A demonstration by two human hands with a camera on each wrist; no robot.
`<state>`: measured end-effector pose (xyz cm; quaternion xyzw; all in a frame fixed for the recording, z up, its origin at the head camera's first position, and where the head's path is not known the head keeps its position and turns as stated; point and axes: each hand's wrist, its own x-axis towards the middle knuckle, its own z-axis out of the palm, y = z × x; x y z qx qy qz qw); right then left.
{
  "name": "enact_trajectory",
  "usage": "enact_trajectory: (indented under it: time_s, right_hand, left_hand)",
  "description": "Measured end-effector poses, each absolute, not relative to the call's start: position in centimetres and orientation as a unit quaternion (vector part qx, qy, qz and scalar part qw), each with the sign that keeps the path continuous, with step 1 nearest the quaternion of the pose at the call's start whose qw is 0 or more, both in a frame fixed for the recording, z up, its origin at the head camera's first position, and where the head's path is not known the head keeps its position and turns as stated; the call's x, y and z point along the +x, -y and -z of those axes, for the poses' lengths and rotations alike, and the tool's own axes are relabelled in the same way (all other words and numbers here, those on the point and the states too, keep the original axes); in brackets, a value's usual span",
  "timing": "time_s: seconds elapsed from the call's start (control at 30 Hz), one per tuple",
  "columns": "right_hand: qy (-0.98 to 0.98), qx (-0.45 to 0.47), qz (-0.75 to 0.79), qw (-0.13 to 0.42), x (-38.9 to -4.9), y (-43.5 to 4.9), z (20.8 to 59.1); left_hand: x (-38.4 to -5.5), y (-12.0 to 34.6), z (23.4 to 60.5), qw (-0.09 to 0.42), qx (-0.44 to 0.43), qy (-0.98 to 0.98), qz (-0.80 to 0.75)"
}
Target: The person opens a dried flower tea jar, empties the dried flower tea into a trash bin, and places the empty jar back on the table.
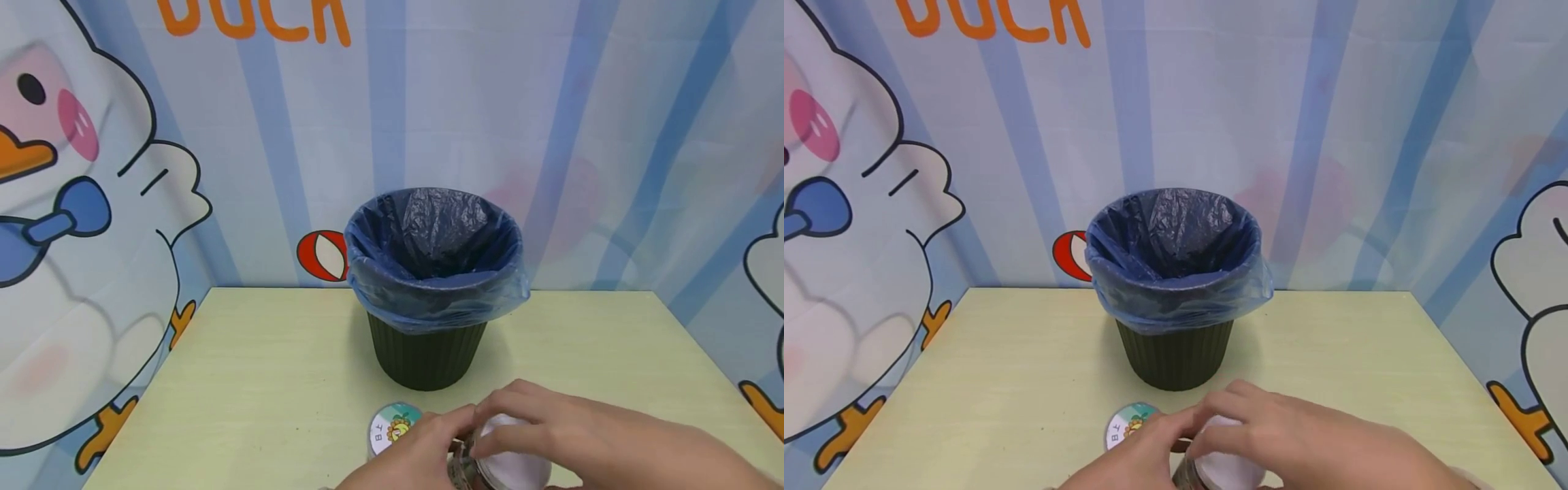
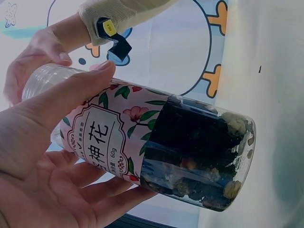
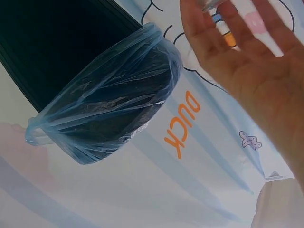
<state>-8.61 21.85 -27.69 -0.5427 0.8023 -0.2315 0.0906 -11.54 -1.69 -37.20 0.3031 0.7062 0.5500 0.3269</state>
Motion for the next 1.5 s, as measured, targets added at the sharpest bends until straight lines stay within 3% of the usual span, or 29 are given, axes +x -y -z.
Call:
enact_trajectory:
  time_s: [0.13,0.4,0.6,0.77,1.0,1.23,1.5]
  right_hand:
    - [-0.784,-0.549,0.267,0.114,-8.1,-21.3,26.9]
    - [-0.882,-0.447,0.142,0.055,-8.7,-21.5,27.4]
    - [-0.885,-0.432,0.155,0.081,-8.9,-21.9,27.8]
    - [-0.869,-0.452,0.178,0.091,-8.5,-21.8,27.4]
    - [-0.789,-0.563,0.238,0.066,-7.9,-21.6,26.7]
    - [-0.853,-0.489,0.179,0.044,-8.1,-21.3,26.8]
    - [-0.881,-0.428,0.171,0.109,-8.6,-22.3,27.3]
  left_hand:
    - [-11.5,1.6,37.3,0.337,0.289,-0.715,-0.539]
    - [-11.4,1.6,37.0,0.354,0.277,-0.713,-0.539]
    - [-11.2,1.8,36.8,0.341,0.297,-0.697,-0.557]
    - [-11.2,1.7,36.8,0.343,0.296,-0.693,-0.561]
    - [-11.4,1.5,36.9,0.359,0.268,-0.712,-0.540]
    - [-11.2,1.7,36.9,0.354,0.275,-0.719,-0.531]
    - [-11.2,1.7,36.4,0.346,0.298,-0.701,-0.548]
